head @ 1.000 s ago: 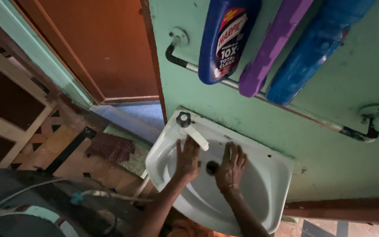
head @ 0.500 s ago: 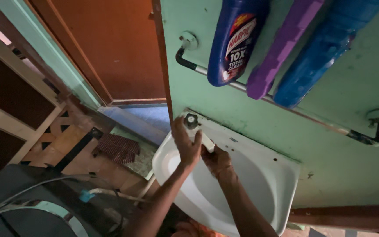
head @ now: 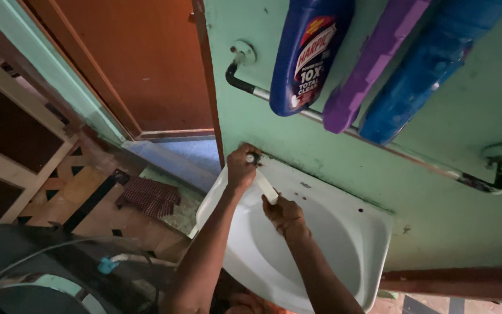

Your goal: The person places three cleaning product bottles on a wall-mounted rack above a white sink. They then turn on the tap and wash their hands. The person proceeds to scrub the sink basin and faucet with their hands, rinsing repeatedly.

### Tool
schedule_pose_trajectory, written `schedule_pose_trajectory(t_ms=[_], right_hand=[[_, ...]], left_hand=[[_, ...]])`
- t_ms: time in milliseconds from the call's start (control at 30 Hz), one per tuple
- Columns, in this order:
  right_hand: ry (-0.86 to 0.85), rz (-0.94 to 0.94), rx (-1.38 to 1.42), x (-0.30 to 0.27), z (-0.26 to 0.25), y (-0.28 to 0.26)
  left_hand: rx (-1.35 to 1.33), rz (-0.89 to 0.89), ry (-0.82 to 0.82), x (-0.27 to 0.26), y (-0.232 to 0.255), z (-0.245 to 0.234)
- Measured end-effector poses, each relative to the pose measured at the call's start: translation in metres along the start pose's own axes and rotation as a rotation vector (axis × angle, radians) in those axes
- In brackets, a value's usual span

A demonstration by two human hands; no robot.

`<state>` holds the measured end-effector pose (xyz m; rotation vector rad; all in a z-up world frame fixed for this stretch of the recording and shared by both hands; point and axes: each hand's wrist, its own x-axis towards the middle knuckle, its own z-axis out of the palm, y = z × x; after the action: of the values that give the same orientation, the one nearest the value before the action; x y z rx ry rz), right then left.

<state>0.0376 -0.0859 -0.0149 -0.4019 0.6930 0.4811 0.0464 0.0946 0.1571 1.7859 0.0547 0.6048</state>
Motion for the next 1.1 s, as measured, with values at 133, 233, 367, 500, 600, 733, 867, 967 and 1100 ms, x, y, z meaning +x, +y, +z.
schedule_pose_trajectory(t_ms=[133, 233, 367, 500, 600, 733, 867, 967, 1100], right_hand=[[-0.022, 0.011, 0.001, -0.014, 0.009, -0.001], [-0.057, 0.046, -0.072, -0.038, 0.018, -0.002], [-0.325, -0.571, -1.949, -0.085, 0.023, 0.013], [-0.374, -0.227, -2.237, -0.124, -0.005, 0.012], [-0.796, -0.432, -2.200, -0.126, -0.058, -0.013], [0.108, 0.202, -1.188, -0.104, -0.107, -0.052], [-0.040, -0.205, -0.784, -0.103, -0.117, -0.079], [-0.279, -0.151, -0.438, -0.103, -0.115, -0.084], [-0.362, -0.013, -0.336, -0.108, -0.090, -0.063]], left_hand=[[-0.161, -0.029, -0.101, 0.004, -0.016, -0.003], [-0.158, -0.029, -0.121, -0.003, -0.019, -0.006], [0.074, 0.229, 0.093, -0.059, -0.006, -0.012], [0.688, 0.269, -0.188, -0.129, -0.003, -0.022], [1.010, -0.095, -0.824, -0.160, -0.004, -0.017], [1.191, -0.275, -1.141, -0.181, -0.024, 0.018], [0.907, -0.057, -1.273, -0.235, -0.036, 0.087], [0.713, 0.086, -1.366, -0.263, -0.053, 0.115], [0.817, 0.033, -1.255, -0.238, -0.102, 0.081]])
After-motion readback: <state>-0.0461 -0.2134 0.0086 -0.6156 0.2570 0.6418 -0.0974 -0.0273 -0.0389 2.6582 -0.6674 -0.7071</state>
